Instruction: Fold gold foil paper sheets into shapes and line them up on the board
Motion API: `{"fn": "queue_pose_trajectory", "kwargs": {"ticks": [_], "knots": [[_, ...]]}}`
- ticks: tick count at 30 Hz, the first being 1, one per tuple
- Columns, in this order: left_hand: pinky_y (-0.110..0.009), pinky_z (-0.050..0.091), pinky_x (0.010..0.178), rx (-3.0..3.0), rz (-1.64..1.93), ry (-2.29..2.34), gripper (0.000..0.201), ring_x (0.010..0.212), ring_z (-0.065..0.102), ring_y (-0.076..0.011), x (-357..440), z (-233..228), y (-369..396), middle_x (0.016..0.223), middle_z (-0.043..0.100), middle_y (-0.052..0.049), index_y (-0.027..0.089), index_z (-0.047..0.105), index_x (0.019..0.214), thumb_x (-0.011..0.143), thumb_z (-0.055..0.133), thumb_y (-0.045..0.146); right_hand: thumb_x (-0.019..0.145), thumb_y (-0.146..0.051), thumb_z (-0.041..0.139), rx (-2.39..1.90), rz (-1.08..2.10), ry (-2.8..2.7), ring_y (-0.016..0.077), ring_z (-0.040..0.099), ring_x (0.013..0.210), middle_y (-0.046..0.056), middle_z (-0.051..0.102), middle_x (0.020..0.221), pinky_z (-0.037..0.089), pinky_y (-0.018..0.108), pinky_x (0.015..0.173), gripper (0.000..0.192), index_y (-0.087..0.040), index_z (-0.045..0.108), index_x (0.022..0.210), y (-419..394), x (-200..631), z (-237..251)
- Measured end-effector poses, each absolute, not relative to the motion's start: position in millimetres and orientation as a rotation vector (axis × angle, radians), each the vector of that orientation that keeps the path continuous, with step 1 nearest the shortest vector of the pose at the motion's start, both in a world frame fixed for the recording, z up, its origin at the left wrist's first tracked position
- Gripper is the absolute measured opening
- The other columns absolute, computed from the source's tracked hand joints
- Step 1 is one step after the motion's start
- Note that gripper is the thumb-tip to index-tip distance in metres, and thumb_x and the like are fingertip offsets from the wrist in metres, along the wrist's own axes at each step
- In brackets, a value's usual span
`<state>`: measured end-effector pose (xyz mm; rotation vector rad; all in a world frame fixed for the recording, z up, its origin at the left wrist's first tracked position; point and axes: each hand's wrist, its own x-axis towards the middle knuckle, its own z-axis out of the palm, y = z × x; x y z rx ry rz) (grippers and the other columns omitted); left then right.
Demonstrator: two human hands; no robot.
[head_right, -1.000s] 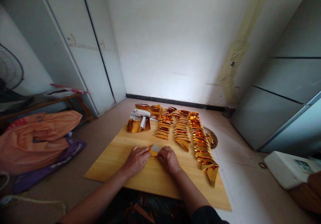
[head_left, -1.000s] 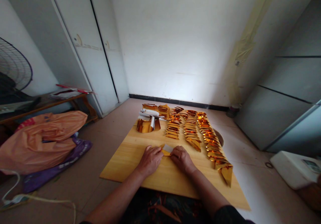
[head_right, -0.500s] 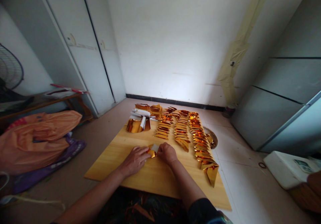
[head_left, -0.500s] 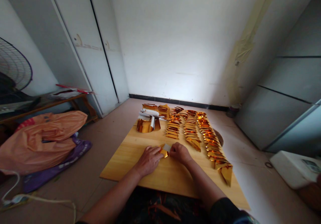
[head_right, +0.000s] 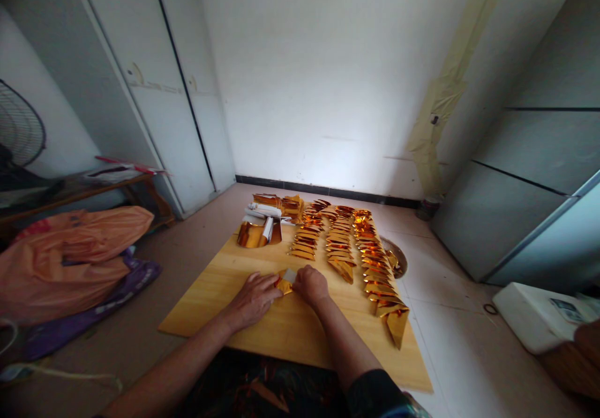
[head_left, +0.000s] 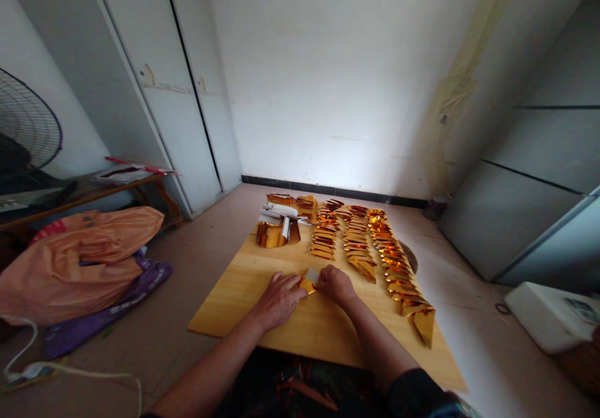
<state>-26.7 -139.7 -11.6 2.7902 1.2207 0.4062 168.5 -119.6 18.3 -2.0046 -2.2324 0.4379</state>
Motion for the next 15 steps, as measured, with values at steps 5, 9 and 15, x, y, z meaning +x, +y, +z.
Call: {"fn": "queue_pose_trajectory", "kwargs": {"ticks": [5, 9, 15], "knots": [[-0.047, 0.031, 0.101, 2.802, 0.425, 1.208, 0.026, 0.119, 0.049, -0.0231, -27, -13, -139, 0.124, 0.057, -0.007, 0.028, 0.064, 0.1, 0.09, 0.042, 0.02, 0.085, -0.025, 0.05, -2.013, 0.346, -2.29, 0.0173, 0.063, 0.082, 0.01, 0.066, 0.097, 0.038, 0.023, 0.061, 0.02, -0.016, 0.068, 0.09, -120, 166, 16], [-0.047, 0.033, 0.099, 2.813, 0.425, 1.212, 0.026, 0.116, 0.051, -0.0231, -26, -12, -140, 0.123, 0.058, -0.007, 0.028, 0.064, 0.1, 0.09, 0.042, 0.02, 0.085, -0.025, 0.05, -1.995, 0.338, -2.304, 0.0178, 0.063, 0.083, 0.01, 0.066, 0.097, 0.04, 0.023, 0.064, 0.021, -0.016, 0.068, 0.091, -120, 166, 12], [-0.049, 0.032, 0.101, 2.816, 0.439, 1.23, 0.034, 0.12, 0.047, -0.0241, -25, -13, -143, 0.128, 0.055, -0.009, 0.029, 0.058, 0.115, 0.089, 0.041, 0.017, 0.086, -0.023, 0.047, -1.987, 0.309, -2.291, 0.0177, 0.062, 0.084, 0.01, 0.065, 0.097, 0.04, 0.024, 0.065, 0.021, -0.017, 0.066, 0.091, -119, 167, 5]]}}
